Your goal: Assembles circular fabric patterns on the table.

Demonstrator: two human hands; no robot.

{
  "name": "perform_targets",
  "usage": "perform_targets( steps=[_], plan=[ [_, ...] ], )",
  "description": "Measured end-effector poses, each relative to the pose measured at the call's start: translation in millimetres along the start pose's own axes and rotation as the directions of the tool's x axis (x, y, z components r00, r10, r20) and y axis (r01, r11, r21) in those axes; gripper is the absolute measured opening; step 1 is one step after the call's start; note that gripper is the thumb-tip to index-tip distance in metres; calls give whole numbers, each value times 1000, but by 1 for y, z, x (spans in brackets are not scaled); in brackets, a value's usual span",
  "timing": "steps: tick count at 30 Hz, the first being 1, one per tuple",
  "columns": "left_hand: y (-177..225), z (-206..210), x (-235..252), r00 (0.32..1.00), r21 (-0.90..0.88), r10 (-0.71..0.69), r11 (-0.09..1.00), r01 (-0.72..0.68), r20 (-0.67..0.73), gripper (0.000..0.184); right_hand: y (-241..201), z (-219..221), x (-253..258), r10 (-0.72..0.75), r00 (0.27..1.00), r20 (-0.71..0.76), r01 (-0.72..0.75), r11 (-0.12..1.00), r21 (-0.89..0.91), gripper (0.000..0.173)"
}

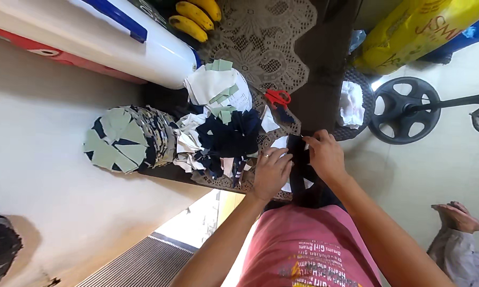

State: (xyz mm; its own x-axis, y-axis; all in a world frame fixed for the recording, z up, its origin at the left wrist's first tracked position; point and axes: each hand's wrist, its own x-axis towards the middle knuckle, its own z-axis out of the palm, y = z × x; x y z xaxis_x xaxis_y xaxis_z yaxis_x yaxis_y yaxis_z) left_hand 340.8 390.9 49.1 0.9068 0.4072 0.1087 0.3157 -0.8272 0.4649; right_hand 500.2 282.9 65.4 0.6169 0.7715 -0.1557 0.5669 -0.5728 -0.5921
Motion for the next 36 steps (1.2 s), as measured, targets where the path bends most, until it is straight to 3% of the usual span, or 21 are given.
perform_targets(
  steps=[4,12,16,21,25,28,32,34,36],
  plan=[
    [19,11,-8,999,12,-38,999,38,0,31,2,-17,-11,96,995,-27,-93,992,87,23],
    [31,18,4,965,129,-73,991,42,252,63,33,-15,-70,155,986,-55,-148,984,103,25],
    [28,26,8,956,171,-82,985,35,282,71,34,-8,-91,158,982,-107,-146,983,107,23],
    [17,40,2,983,215,-2,976,-38,182,77,38,1,-108,195,973,-126,-181,977,112,23],
    [12,34,-1,967,190,52,977,-101,248,76,40,0,-115,200,972,-120,-185,975,119,23],
    [-2,22,-1,917,105,220,958,-268,332,75,44,-5,-121,201,973,-111,-189,975,115,22],
    [-17,6,10,775,-34,363,914,-405,517,77,60,-8,-130,186,978,-98,-178,981,80,22],
    [-18,7,11,769,-52,387,905,-421,508,78,64,-9,-132,174,981,-83,-168,983,73,22],
    [-17,7,8,810,-61,387,913,-403,440,79,66,-9,-130,160,985,-64,-155,985,76,22]
  ],
)
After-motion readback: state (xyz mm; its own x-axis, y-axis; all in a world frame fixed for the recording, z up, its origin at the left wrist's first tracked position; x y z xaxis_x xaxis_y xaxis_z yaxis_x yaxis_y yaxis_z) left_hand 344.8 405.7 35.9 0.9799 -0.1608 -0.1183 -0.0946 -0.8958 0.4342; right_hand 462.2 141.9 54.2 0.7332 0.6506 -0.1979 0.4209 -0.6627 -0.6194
